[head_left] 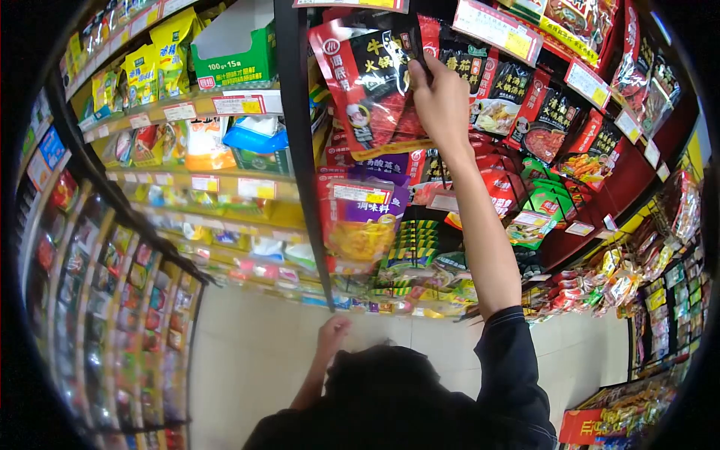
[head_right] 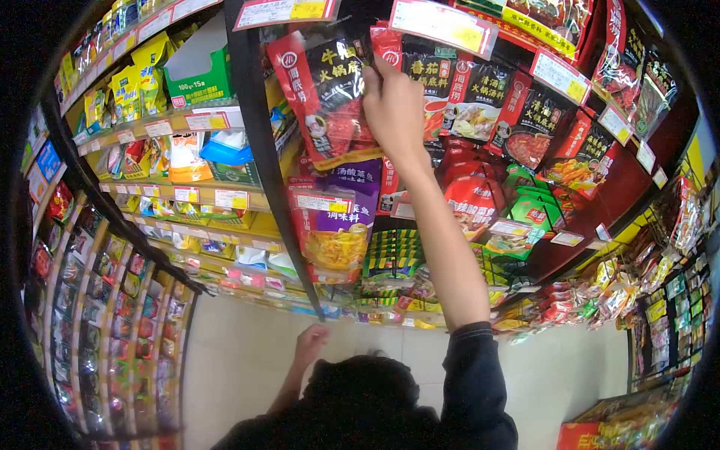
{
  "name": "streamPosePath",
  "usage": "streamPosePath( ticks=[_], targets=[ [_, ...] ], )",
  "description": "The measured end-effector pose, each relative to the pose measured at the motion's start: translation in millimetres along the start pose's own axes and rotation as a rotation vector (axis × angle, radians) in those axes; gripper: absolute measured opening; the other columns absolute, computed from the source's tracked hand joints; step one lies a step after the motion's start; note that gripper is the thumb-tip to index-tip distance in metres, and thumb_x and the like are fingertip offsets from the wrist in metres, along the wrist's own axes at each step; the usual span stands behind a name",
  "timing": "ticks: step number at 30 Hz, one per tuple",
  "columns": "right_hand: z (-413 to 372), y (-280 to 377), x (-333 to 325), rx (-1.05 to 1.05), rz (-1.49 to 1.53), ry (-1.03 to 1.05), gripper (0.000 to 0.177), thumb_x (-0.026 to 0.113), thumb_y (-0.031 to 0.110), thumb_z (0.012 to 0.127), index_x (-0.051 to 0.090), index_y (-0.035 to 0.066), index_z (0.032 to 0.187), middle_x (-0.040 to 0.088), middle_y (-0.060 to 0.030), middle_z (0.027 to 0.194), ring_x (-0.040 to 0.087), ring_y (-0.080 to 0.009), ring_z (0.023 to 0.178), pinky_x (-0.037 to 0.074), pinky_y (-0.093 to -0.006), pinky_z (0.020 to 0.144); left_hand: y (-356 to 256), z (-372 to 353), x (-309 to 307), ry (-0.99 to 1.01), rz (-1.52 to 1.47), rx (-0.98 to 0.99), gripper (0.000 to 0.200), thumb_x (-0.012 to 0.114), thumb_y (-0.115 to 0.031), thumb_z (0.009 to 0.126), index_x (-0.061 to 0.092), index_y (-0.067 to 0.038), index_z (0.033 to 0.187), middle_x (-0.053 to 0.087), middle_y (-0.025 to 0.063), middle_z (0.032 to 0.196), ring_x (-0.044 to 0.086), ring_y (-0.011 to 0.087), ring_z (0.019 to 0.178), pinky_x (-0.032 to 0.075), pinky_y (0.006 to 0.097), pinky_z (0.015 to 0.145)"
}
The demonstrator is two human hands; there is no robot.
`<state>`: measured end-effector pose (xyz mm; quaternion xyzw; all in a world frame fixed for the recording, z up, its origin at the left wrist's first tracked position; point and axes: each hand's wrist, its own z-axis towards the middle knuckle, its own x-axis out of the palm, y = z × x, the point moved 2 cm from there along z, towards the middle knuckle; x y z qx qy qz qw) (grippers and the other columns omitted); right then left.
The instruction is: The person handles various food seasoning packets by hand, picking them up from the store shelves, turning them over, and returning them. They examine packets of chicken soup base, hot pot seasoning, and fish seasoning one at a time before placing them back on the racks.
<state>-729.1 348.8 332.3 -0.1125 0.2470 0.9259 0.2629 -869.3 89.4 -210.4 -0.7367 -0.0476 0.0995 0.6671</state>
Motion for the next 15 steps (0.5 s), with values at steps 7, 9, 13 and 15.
streamPosePath(
  ticks=[7, 9, 13, 15],
  targets=[
    [-0.3, 35.0, -44.6, 0.041, -0.117, 0.031, 0.024, 0.055, 0.023, 0.099, 0.07, 0.005, 0.102, 0.068, -0.0261, 0.082, 0.065, -0.0457, 0.082, 0.05, -0.0483, 0.071, -53.2, 3.2, -9.4, 0.009, 0.059, 0.109, 0.016, 0.066, -0.018, 0.096, 0.069, -0.004, 0.103, 0.072, 0.0064, 0.089, 0.066, 0.0118, 0.073, 0.053, 0.0281, 0.065],
    [2.5, 33.4, -48.8, 0.046, 0.054, 0.097, 0.025, 0.055, 0.022, 0.1, 0.069, 0.001, 0.102, 0.069, -0.0224, 0.081, 0.069, -0.0357, 0.081, 0.05, -0.0409, 0.074, -68.2, 12.3, -9.2, 0.006, 0.101, 0.215, 0.016, 0.065, -0.018, 0.097, 0.069, -0.004, 0.103, 0.071, 0.0053, 0.088, 0.066, 0.0106, 0.076, 0.053, 0.0273, 0.067],
    [2.2, 35.7, -61.1, 0.175, 0.469, 0.532, 0.028, 0.056, 0.021, 0.101, 0.064, -0.006, 0.103, 0.065, -0.0086, 0.078, 0.057, -0.0116, 0.076, 0.047, -0.0332, 0.073, -121.4, 34.0, -7.4, 0.093, 0.061, 0.129, 0.013, 0.063, -0.014, 0.097, 0.069, -0.004, 0.104, 0.07, 0.0049, 0.09, 0.066, 0.0098, 0.084, 0.053, 0.0269, 0.074],
    [-12.0, 47.3, -82.1, 0.119, 0.311, 0.555, 0.027, 0.056, 0.02, 0.101, 0.064, -0.005, 0.103, 0.064, -0.0117, 0.077, 0.058, -0.015, 0.073, 0.047, -0.0344, 0.071, -136.3, 49.2, -4.9, 0.119, -0.029, 0.222, 0.012, 0.062, -0.012, 0.098, 0.068, -0.004, 0.104, 0.07, 0.0045, 0.092, 0.066, 0.0098, 0.086, 0.052, 0.0266, 0.076]
  ],
)
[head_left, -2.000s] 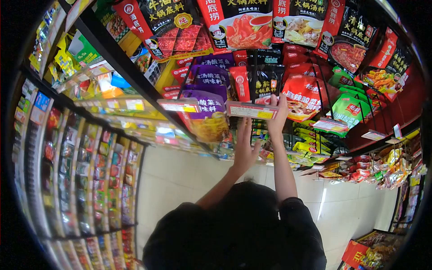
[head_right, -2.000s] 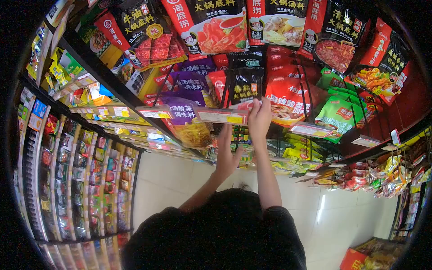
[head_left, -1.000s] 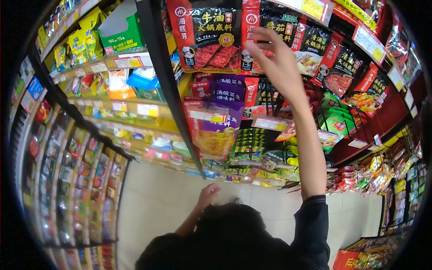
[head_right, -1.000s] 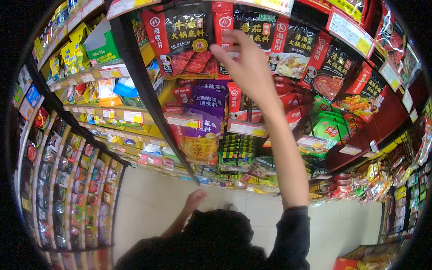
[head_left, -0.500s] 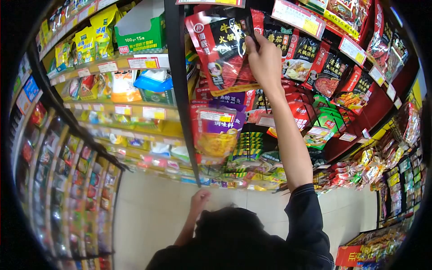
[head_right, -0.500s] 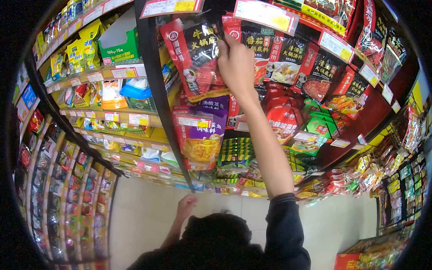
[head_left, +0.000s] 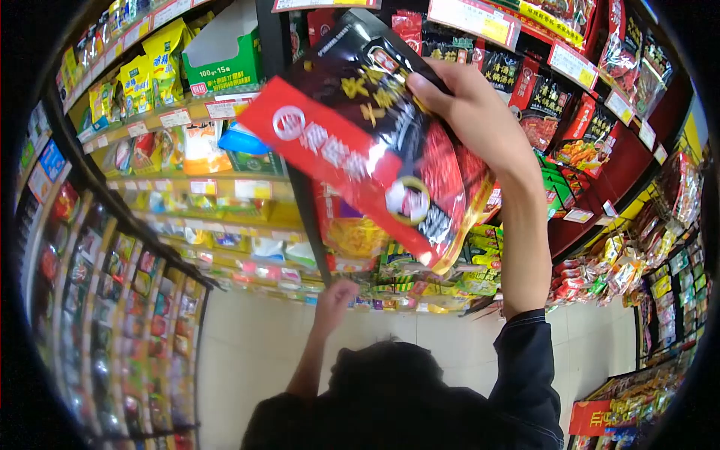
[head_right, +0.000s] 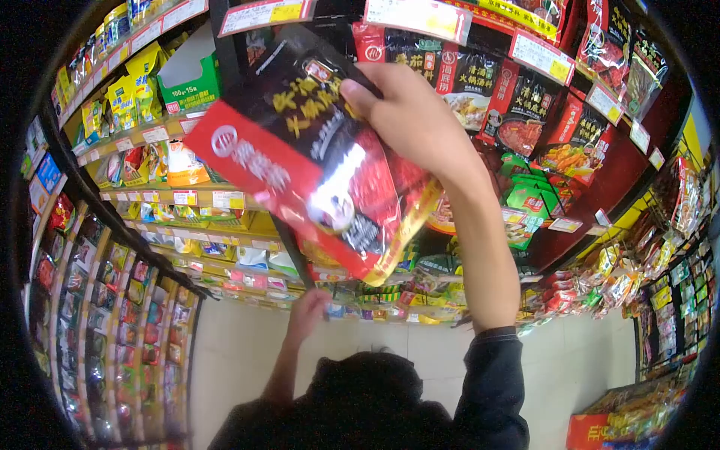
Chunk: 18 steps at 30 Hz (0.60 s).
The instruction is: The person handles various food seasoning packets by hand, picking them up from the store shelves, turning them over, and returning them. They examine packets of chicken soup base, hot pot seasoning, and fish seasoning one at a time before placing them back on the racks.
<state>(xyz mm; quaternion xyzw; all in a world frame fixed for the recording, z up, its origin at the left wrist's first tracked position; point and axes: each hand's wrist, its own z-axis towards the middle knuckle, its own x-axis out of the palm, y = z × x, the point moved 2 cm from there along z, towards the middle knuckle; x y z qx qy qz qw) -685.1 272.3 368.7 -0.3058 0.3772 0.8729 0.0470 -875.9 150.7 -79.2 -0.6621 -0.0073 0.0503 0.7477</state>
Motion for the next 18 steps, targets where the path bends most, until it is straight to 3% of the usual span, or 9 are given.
streamPosePath(
  ticks=[2, 4, 7, 9, 12, 13, 15, 16, 18],
  targets=[
    [-41.6, -1.4, 0.8, -0.024, -0.154, -0.016, 0.025, 0.057, 0.02, 0.1, 0.063, -0.004, 0.103, 0.062, -0.0151, 0.076, 0.058, -0.0193, 0.069, 0.046, -0.0358, 0.068, -33.5, 16.4, -3.4, -0.017, -0.141, -0.066, 0.012, 0.061, -0.008, 0.097, 0.067, -0.002, 0.105, 0.069, 0.0044, 0.097, 0.065, 0.0111, 0.089, 0.051, 0.0266, 0.079],
    [-99.9, -15.2, 7.3, 0.006, -0.186, -0.044, 0.023, 0.058, 0.019, 0.1, 0.063, -0.003, 0.1, 0.058, -0.0182, 0.075, 0.056, -0.0247, 0.064, 0.046, -0.037, 0.065, -76.4, 28.9, -6.3, -0.137, -0.321, 0.122, 0.018, 0.058, -0.013, 0.099, 0.065, 0.002, 0.107, 0.069, 0.0056, 0.101, 0.065, 0.0127, 0.093, 0.051, 0.0272, 0.083],
    [-191.5, -70.3, 25.8, 0.283, -0.11, 0.001, 0.019, 0.06, 0.016, 0.098, 0.064, -0.001, 0.105, 0.059, -0.0192, 0.075, 0.058, -0.0291, 0.063, 0.045, -0.0364, 0.061, -173.4, 44.4, -2.9, 0.101, -0.485, 0.182, 0.045, 0.041, -0.033, 0.105, 0.062, 0.002, 0.123, 0.07, 0.0117, 0.111, 0.067, 0.0177, 0.104, 0.052, 0.0297, 0.089],
    [-238.3, -112.7, 47.6, 0.446, -0.026, -0.052, 0.02, 0.06, 0.013, 0.097, 0.065, 0.0, 0.111, 0.061, -0.0202, 0.077, 0.058, -0.0298, 0.063, 0.046, -0.0359, 0.06, -201.2, 58.3, 14.4, 0.278, -0.472, 0.014, 0.04, 0.063, -0.022, 0.098, 0.057, 0.002, 0.129, 0.069, 0.0123, 0.115, 0.067, 0.0175, 0.104, 0.054, 0.0311, 0.091],
    [-270.5, -159.0, 71.7, 0.498, -0.052, -0.25, 0.021, 0.057, 0.015, 0.1, 0.064, 0.0, 0.114, 0.063, -0.0202, 0.077, 0.057, -0.0315, 0.063, 0.046, -0.0363, 0.062, -195.6, 78.5, 68.0, 0.328, -0.061, 0.125, 0.026, 0.065, -0.013, 0.097, 0.065, 0.0, 0.119, 0.071, 0.0099, 0.108, 0.068, 0.0135, 0.1, 0.054, 0.0264, 0.085],
    [-276.8, -179.2, 78.6, 0.52, 0.073, -0.299, 0.022, 0.055, 0.017, 0.102, 0.064, 0.0, 0.114, 0.063, -0.0196, 0.078, 0.058, -0.028, 0.066, 0.047, -0.0351, 0.064, -188.6, 88.2, 82.9, 0.321, 0.004, 0.197, 0.019, 0.067, -0.009, 0.096, 0.067, 0.001, 0.111, 0.072, 0.0069, 0.101, 0.069, 0.0108, 0.091, 0.055, 0.024, 0.078],
    [-279.8, -204.0, 78.8, 0.543, 0.006, -0.288, 0.025, 0.054, 0.02, 0.103, 0.064, 0.0, 0.113, 0.063, -0.0174, 0.077, 0.057, -0.0214, 0.068, 0.047, -0.0335, 0.066, -183.6, 105.2, 102.4, 0.198, 0.145, 0.293, 0.014, 0.066, -0.008, 0.096, 0.068, 0.0, 0.107, 0.072, 0.0048, 0.094, 0.069, 0.0094, 0.082, 0.055, 0.0236, 0.073],
    [-277.2, -213.6, 81.3, 0.509, 0.1, -0.355, 0.029, 0.054, 0.024, 0.104, 0.063, -0.002, 0.113, 0.064, -0.0114, 0.077, 0.054, -0.0144, 0.071, 0.046, -0.0322, 0.067, -185.2, 112.4, 109.0, 0.14, 0.165, 0.308, 0.013, 0.067, -0.008, 0.095, 0.068, 0.0, 0.105, 0.072, 0.0044, 0.089, 0.069, 0.0089, 0.08, 0.055, 0.0236, 0.072],
    [-268.4, -226.2, 77.3, 0.477, 0.191, -0.413, 0.031, 0.054, 0.025, 0.104, 0.063, -0.003, 0.112, 0.065, -0.0084, 0.079, 0.053, -0.0125, 0.073, 0.046, -0.0312, 0.068, -190.5, 121.8, 116.7, 0.074, 0.237, 0.382, 0.017, 0.07, -0.012, 0.093, 0.069, 0.0, 0.105, 0.074, 0.0059, 0.092, 0.071, 0.0115, 0.084, 0.055, 0.0266, 0.077]
  ],
)
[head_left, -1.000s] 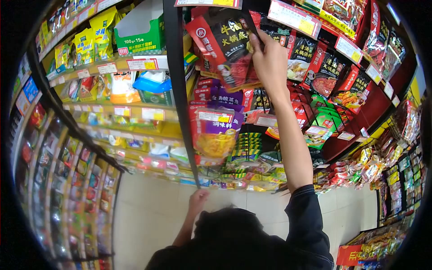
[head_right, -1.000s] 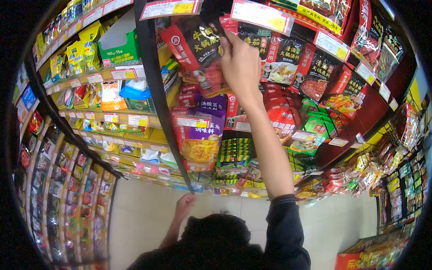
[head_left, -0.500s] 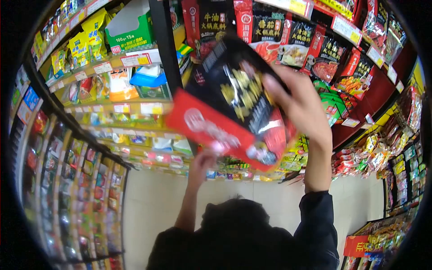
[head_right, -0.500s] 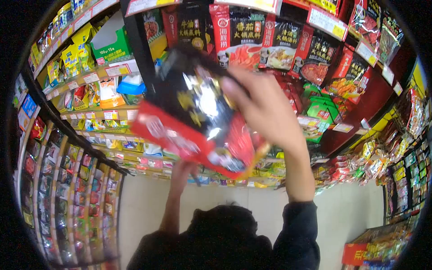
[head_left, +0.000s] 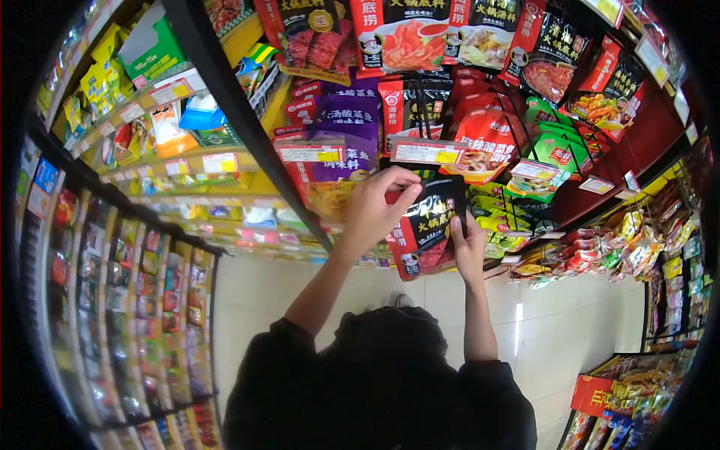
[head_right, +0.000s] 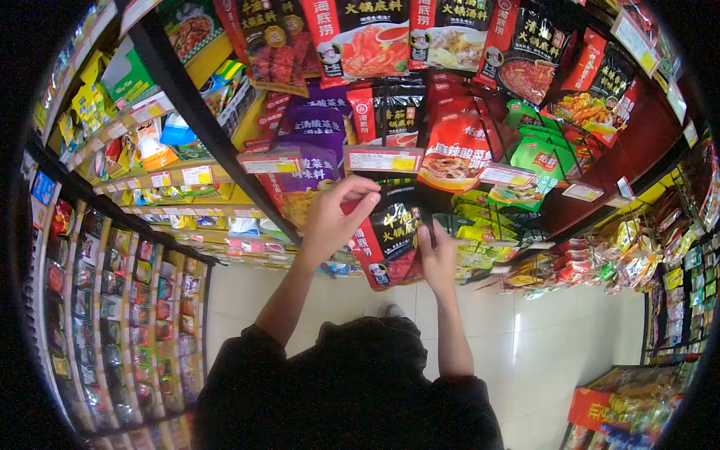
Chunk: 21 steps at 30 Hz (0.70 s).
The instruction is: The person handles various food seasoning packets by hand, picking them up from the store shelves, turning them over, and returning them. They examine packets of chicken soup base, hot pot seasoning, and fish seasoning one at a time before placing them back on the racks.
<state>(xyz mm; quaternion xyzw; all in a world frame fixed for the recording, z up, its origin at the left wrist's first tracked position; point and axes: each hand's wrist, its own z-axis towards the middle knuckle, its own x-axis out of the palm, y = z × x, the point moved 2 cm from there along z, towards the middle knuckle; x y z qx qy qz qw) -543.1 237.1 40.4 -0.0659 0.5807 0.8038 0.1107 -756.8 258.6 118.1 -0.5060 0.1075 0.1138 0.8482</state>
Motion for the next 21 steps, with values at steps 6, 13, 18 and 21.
streamPosePath(
  ticks=[6, 13, 18, 21],
  targets=[
    [32.8, -5.9, -1.3, -0.033, 0.126, -0.034, 0.033, 0.057, 0.028, 0.104, 0.062, -0.004, 0.106, 0.062, -0.0035, 0.078, 0.048, -0.0086, 0.075, 0.044, -0.0284, 0.066, 14.7, 16.8, 13.6, -0.152, 0.049, 0.011, 0.02, 0.075, -0.013, 0.088, 0.072, -0.003, 0.105, 0.075, 0.0106, 0.098, 0.071, 0.0154, 0.088, 0.054, 0.0298, 0.08],
    [53.0, -7.1, 9.3, -0.063, 0.168, -0.034, 0.034, 0.057, 0.031, 0.104, 0.061, -0.003, 0.103, 0.056, -0.001, 0.071, 0.044, -0.0074, 0.068, 0.038, -0.0278, 0.059, 34.0, 29.8, 26.8, -0.363, -0.421, -0.031, 0.024, 0.077, 0.003, 0.082, 0.066, -0.001, 0.102, 0.069, 0.0011, 0.096, 0.064, 0.0071, 0.088, 0.052, 0.0229, 0.076],
    [68.2, -2.6, 6.8, -0.068, 0.095, -0.021, 0.031, 0.056, 0.031, 0.104, 0.062, 0.0, 0.105, 0.056, -0.0029, 0.068, 0.043, -0.0078, 0.062, 0.037, -0.0285, 0.055, 24.1, 42.7, 24.8, -0.391, -0.295, 0.051, 0.024, 0.077, 0.004, 0.081, 0.065, -0.001, 0.102, 0.068, 0.0013, 0.096, 0.064, 0.0061, 0.088, 0.052, 0.0227, 0.078],
    [71.1, -11.2, 8.9, -0.094, 0.078, -0.021, 0.031, 0.056, 0.03, 0.104, 0.063, 0.0, 0.108, 0.057, -0.005, 0.067, 0.045, -0.0087, 0.059, 0.038, -0.0284, 0.054, 38.1, 41.5, 24.2, -0.337, -0.376, -0.019, 0.023, 0.075, 0.005, 0.082, 0.065, -0.002, 0.101, 0.068, 0.0012, 0.095, 0.064, 0.0067, 0.089, 0.052, 0.0228, 0.078]
  ],
)
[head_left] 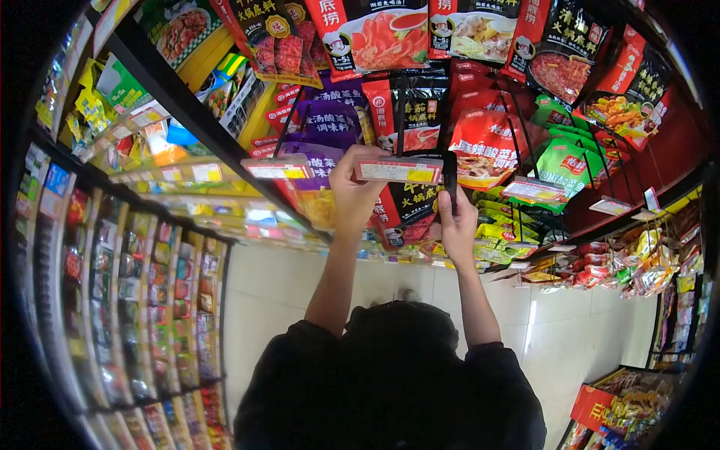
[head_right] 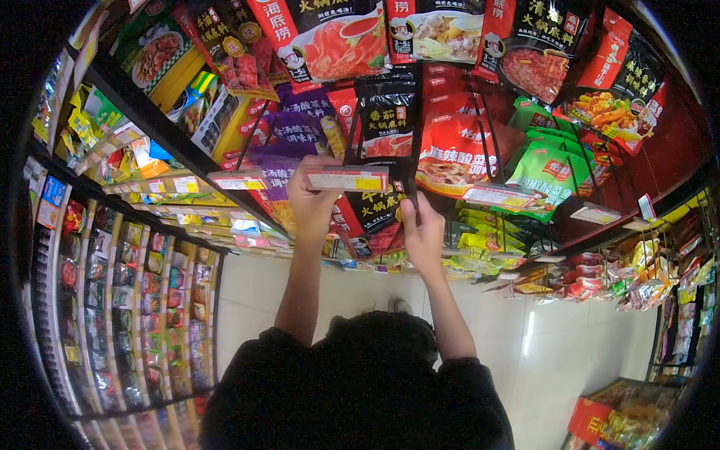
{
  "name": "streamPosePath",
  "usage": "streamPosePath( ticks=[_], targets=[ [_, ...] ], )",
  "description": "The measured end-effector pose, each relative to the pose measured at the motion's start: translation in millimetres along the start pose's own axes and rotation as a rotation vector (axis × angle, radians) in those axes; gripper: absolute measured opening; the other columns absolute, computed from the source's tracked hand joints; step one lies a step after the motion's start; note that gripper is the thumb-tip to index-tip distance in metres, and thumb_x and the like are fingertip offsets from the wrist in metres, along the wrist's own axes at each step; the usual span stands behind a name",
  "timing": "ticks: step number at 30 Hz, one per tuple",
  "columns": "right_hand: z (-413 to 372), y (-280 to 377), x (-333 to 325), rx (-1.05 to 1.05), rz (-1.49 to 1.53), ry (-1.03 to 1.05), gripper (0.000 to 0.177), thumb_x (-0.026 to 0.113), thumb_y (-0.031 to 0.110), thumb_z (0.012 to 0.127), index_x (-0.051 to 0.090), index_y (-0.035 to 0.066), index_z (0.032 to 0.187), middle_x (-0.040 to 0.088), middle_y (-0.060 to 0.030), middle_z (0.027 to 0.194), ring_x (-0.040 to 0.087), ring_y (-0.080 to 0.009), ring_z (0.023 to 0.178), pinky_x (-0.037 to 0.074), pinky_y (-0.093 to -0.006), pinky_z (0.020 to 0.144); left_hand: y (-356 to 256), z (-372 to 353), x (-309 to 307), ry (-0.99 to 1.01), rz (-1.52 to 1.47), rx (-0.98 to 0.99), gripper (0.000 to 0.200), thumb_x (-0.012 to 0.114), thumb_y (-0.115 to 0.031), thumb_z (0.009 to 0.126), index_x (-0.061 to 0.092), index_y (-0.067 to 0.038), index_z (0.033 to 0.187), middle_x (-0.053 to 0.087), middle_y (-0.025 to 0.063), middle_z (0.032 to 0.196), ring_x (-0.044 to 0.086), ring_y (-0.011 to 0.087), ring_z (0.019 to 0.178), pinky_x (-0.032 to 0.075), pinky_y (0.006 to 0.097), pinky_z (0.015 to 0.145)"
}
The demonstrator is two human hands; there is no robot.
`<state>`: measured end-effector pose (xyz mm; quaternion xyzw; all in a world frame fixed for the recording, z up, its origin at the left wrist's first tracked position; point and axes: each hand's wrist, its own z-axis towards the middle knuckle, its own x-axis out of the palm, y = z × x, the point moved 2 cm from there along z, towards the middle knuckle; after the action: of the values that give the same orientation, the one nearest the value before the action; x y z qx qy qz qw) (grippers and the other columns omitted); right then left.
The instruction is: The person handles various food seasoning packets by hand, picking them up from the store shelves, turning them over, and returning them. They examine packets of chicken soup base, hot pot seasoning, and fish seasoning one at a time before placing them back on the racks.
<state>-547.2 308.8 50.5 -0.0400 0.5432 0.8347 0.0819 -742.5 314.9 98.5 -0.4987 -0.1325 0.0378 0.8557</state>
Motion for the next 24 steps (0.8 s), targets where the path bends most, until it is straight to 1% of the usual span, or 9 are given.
streamPosePath(
  ticks=[4, 6, 7, 10, 11, 14, 17, 22, 24],
  targets=[
    [1.9, -10.0, 1.1, -0.015, -0.032, 0.002, 0.029, 0.057, 0.027, 0.104, 0.064, 0.001, 0.114, 0.06, -0.0069, 0.069, 0.047, -0.0101, 0.058, 0.04, -0.0284, 0.055, -0.7, 6.9, 7.0, 0.019, 0.082, -0.02, 0.022, 0.071, 0.007, 0.084, 0.065, 0.0, 0.104, 0.07, 0.0056, 0.097, 0.068, 0.0124, 0.09, 0.054, 0.0241, 0.078],
    [7.3, -19.8, 5.3, -0.056, -0.052, -0.032, 0.029, 0.058, 0.027, 0.103, 0.064, 0.001, 0.115, 0.06, -0.0069, 0.069, 0.047, -0.0103, 0.058, 0.041, -0.0287, 0.055, 1.9, 10.9, 9.2, -0.013, 0.284, 0.166, 0.023, 0.071, 0.002, 0.084, 0.065, 0.002, 0.106, 0.064, 0.0124, 0.111, 0.064, 0.0176, 0.101, 0.051, 0.0294, 0.087],
    [8.0, -19.3, 7.4, 0.115, 0.006, 0.0, 0.029, 0.059, 0.025, 0.103, 0.064, 0.0, 0.116, 0.061, -0.0079, 0.069, 0.047, -0.0106, 0.059, 0.041, -0.0289, 0.056, 2.3, 10.6, 11.1, -0.027, 0.385, 0.255, 0.024, 0.071, 0.0, 0.084, 0.065, 0.003, 0.108, 0.061, 0.0158, 0.118, 0.062, 0.0202, 0.106, 0.05, 0.0321, 0.092],
    [25.6, -31.8, 19.9, -0.011, 0.046, -0.089, 0.027, 0.059, 0.024, 0.102, 0.065, -0.001, 0.111, 0.059, -0.009, 0.067, 0.046, -0.0104, 0.06, 0.041, -0.0285, 0.057, -13.5, -11.5, 22.6, -0.148, 0.895, 0.516, 0.037, 0.068, 0.003, 0.08, 0.067, 0.0, 0.117, 0.053, 0.0244, 0.133, 0.054, 0.0368, 0.125, 0.048, 0.0415, 0.101],
    [32.2, -30.6, 23.1, -0.02, 0.045, -0.107, 0.027, 0.059, 0.025, 0.102, 0.065, -0.002, 0.104, 0.057, -0.0103, 0.066, 0.045, -0.0127, 0.06, 0.041, -0.0302, 0.057, 11.0, -26.5, 25.9, -0.211, 0.89, 0.54, 0.046, 0.067, 0.001, 0.078, 0.064, -0.001, 0.124, 0.042, 0.0282, 0.143, 0.04, 0.0466, 0.134, 0.038, 0.0518, 0.109],
    [57.1, -47.3, 34.4, -0.067, -0.016, -0.195, 0.029, 0.059, 0.025, 0.102, 0.063, -0.003, 0.098, 0.055, -0.0114, 0.064, 0.045, -0.0157, 0.058, 0.041, -0.0331, 0.056, 44.4, -61.1, 29.1, -0.024, 1.04, 0.456, 0.059, 0.067, -0.002, 0.082, 0.054, -0.004, 0.14, 0.034, 0.0303, 0.145, 0.036, 0.0465, 0.134, 0.033, 0.0521, 0.111],
    [83.9, -77.5, 51.6, 0.027, 0.03, -0.258, 0.032, 0.061, 0.026, 0.101, 0.062, -0.005, 0.095, 0.056, -0.0181, 0.065, 0.046, -0.0213, 0.057, 0.041, -0.0371, 0.056, 70.3, -67.0, 33.6, 0.23, 0.997, 0.298, 0.075, 0.067, 0.0, 0.079, 0.044, -0.007, 0.149, 0.028, 0.0334, 0.15, 0.031, 0.0517, 0.138, 0.03, 0.0558, 0.113],
    [109.8, -86.8, 65.3, 0.01, -0.046, -0.352, 0.033, 0.063, 0.025, 0.098, 0.062, -0.007, 0.093, 0.059, -0.0273, 0.074, 0.055, -0.0398, 0.062, 0.043, -0.0433, 0.06, 117.1, -33.5, 34.3, 0.216, 1.075, 0.342, 0.074, 0.066, -0.007, 0.081, 0.043, -0.012, 0.15, 0.046, 0.0319, 0.137, 0.043, 0.0524, 0.128, 0.035, 0.0605, 0.106],
    [111.8, -79.0, 62.4, -0.026, -0.161, -0.372, 0.031, 0.063, 0.025, 0.098, 0.063, -0.006, 0.094, 0.064, -0.0262, 0.08, 0.063, -0.0438, 0.074, 0.047, -0.0455, 0.065, 122.6, -21.1, 34.0, 0.232, 1.054, 0.311, 0.08, 0.067, -0.004, 0.079, 0.039, -0.014, 0.153, 0.036, 0.0316, 0.144, 0.041, 0.0508, 0.131, 0.035, 0.058, 0.108]
  ],
)
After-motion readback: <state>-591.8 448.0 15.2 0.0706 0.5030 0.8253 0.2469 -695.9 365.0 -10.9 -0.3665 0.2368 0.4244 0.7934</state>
